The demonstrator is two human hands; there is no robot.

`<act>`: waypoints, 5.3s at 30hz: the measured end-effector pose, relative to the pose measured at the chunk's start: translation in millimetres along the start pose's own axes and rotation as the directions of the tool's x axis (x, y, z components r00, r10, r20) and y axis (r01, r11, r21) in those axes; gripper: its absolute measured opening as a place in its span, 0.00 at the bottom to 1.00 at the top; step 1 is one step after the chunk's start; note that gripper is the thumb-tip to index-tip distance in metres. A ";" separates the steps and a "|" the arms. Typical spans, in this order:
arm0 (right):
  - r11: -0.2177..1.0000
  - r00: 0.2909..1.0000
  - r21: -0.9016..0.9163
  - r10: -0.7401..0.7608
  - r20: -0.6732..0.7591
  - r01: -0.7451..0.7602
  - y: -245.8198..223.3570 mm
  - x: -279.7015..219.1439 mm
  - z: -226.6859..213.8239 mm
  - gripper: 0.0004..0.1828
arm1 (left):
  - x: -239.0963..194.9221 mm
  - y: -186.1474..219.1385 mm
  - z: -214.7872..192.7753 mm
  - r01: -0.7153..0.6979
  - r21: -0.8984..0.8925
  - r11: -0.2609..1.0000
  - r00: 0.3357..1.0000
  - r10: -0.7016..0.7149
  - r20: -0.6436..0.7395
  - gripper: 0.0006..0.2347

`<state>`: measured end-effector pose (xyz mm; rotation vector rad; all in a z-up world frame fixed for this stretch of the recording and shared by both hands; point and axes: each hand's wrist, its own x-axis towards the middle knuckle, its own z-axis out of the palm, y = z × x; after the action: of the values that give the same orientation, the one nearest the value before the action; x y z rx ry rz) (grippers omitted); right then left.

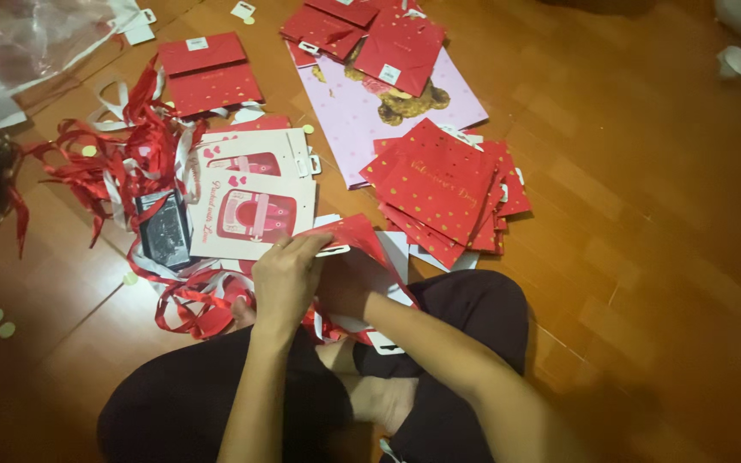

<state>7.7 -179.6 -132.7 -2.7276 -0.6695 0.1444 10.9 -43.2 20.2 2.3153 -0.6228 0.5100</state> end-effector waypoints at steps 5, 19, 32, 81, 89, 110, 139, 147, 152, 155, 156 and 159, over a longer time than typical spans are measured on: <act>1.000 1.000 0.029 0.000 -0.028 0.001 -10.0 -4.0 7.4 0.10 | -3.6 -1.1 2.8 0.000 0.012 1.000 0.999 -0.001 0.032 0.15; 0.972 0.993 0.227 0.086 -0.085 -0.064 4.4 8.1 30.8 0.16 | -5.7 -3.6 8.8 0.018 0.026 0.999 0.999 -0.017 -0.037 0.20; 0.823 0.909 0.566 0.197 -0.368 0.051 -2.5 -60.3 -154.2 0.22 | -17.2 -34.6 -3.4 0.363 -0.171 0.916 0.895 -0.394 -0.209 0.23; 0.745 0.998 0.665 0.047 0.033 -0.057 177.8 7.4 58.3 0.29 | -98.9 -188.8 144.6 0.763 -0.532 0.367 0.630 -0.605 0.488 0.29; 0.221 0.746 0.724 0.352 0.566 -0.654 145.2 -3.9 18.2 0.21 | -99.9 -191.3 156.6 0.860 -0.314 0.403 0.508 -0.735 0.450 0.21; 0.292 0.863 0.954 0.497 -0.093 -0.065 109.9 -11.4 -14.9 0.40 | -79.8 -175.9 152.6 0.617 -0.778 0.119 0.470 -0.849 0.243 0.18; 0.966 0.972 0.246 0.127 -0.198 -0.076 37.6 -0.8 34.0 0.22 | -76.2 -145.6 183.0 0.535 0.355 0.767 0.791 -0.602 0.109 0.35; 0.958 0.948 0.283 0.125 -0.292 -0.040 43.2 -2.8 49.3 0.19 | -91.1 -161.7 212.6 0.405 0.393 0.826 0.828 -0.513 0.226 0.27; 0.868 0.942 0.468 0.278 -0.188 -0.163 36.0 -4.1 39.2 0.21 | -82.5 -156.7 193.1 0.499 0.232 0.835 0.836 -0.534 0.127 0.17; 0.875 0.913 0.482 0.237 -0.333 -0.051 32.0 -4.1 27.1 0.24 | -74.3 -137.6 164.1 0.568 0.027 0.822 0.823 -0.568 -0.015 0.18; 0.873 0.900 0.487 0.232 -0.368 -0.026 30.9 -5.7 24.6 0.23 | -74.1 -126.2 156.0 0.573 -0.048 0.818 0.815 -0.575 -0.072 0.17; 0.832 0.884 0.554 0.257 -0.390 0.002 31.3 -9.6 23.7 0.20 | -79.1 -94.9 135.3 0.634 -0.161 0.756 0.767 -0.642 0.002 0.19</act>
<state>8.6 -203.4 -165.4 -2.1311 -0.2459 -0.2353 25.1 -51.8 -162.3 2.1755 0.1795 0.1817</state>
